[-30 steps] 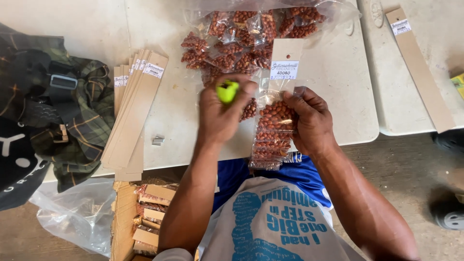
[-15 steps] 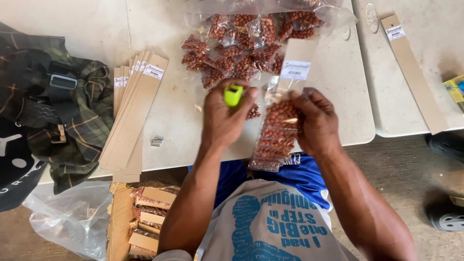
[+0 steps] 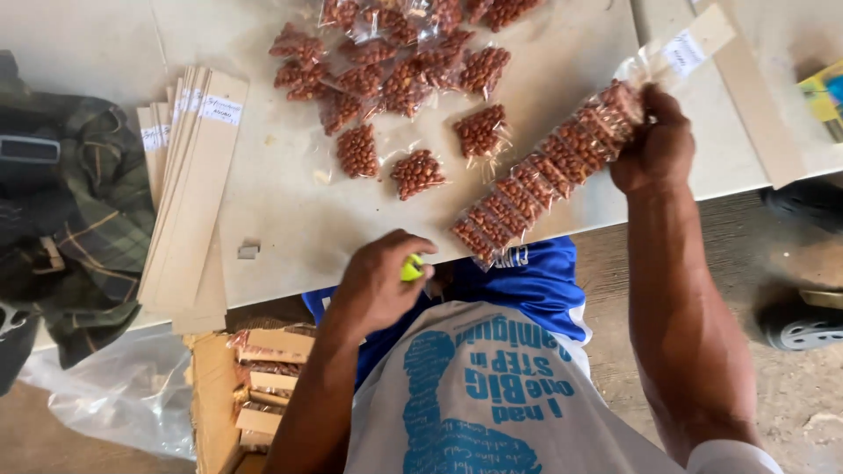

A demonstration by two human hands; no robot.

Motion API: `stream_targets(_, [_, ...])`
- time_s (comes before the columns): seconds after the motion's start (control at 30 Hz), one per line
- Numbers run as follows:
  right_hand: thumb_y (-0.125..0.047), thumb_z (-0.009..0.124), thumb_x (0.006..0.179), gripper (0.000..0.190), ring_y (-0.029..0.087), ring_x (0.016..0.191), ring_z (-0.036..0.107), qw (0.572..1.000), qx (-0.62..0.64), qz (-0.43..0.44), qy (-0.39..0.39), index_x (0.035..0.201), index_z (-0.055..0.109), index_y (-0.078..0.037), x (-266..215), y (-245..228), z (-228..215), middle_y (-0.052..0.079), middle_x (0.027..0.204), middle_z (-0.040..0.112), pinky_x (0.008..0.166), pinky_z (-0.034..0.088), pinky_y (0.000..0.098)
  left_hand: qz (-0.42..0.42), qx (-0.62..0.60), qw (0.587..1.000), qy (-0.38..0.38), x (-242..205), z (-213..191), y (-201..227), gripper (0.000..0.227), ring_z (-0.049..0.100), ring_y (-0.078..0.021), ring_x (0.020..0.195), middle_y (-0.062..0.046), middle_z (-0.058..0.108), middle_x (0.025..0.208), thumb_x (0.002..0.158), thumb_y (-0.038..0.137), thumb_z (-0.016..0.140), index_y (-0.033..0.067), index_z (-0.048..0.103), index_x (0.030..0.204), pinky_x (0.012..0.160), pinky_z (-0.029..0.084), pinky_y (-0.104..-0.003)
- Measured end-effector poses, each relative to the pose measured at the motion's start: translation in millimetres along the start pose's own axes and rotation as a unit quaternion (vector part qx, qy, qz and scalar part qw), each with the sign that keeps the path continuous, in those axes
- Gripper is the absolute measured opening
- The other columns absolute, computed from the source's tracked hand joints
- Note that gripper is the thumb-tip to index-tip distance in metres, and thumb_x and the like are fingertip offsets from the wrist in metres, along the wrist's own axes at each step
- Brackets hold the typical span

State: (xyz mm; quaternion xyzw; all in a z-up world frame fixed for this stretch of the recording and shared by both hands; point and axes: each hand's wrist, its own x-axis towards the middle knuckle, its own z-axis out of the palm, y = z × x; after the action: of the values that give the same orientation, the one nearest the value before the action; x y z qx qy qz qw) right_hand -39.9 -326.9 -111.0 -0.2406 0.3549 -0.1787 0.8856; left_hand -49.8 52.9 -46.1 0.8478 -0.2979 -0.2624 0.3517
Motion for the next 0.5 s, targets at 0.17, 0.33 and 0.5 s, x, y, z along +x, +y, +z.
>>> stream_targets(0.17, [-0.018,0.051,0.105,0.02,0.028,0.091,0.073,0.999,0.03,0.007,-0.034,0.109,0.064,-0.003,-5.6,-5.9,0.7,0.014,0.096,0.073,0.084,0.058,0.0372,-0.088,0.195,0.955,-0.205,17.3,15.9,39.8,0.106,0.042,-0.0104,0.045,0.003,0.054,0.057,0.087,0.014,0.071,0.0332,0.006,0.169,0.042,0.042,-0.026])
stream_targets(0.33, [-0.02,0.05,0.107,0.023,0.027,0.085,0.072,0.998,0.034,0.021,-0.057,0.095,0.062,-0.006,-1.2,-6.2,-3.0,0.011,0.087,0.07,0.08,0.057,0.0373,-0.02,0.247,0.958,-0.144,28.0,34.7,27.9,0.098,0.044,-0.0119,0.046,0.003,0.056,0.058,0.081,0.004,0.067,0.0226,0.022,0.167,0.043,0.041,-0.028])
stream_targets(0.5, [-0.02,0.051,0.107,0.024,0.027,0.086,0.072,0.996,0.058,0.024,-0.064,0.091,0.061,-0.006,7.8,-4.9,-10.6,0.011,0.086,0.07,0.081,0.057,0.0377,0.014,0.236,0.966,-0.102,53.1,51.8,33.8,0.095,0.034,-0.0084,0.038,0.006,0.045,0.049,0.083,-0.001,0.062,0.022,0.023,0.166,0.035,0.032,-0.023])
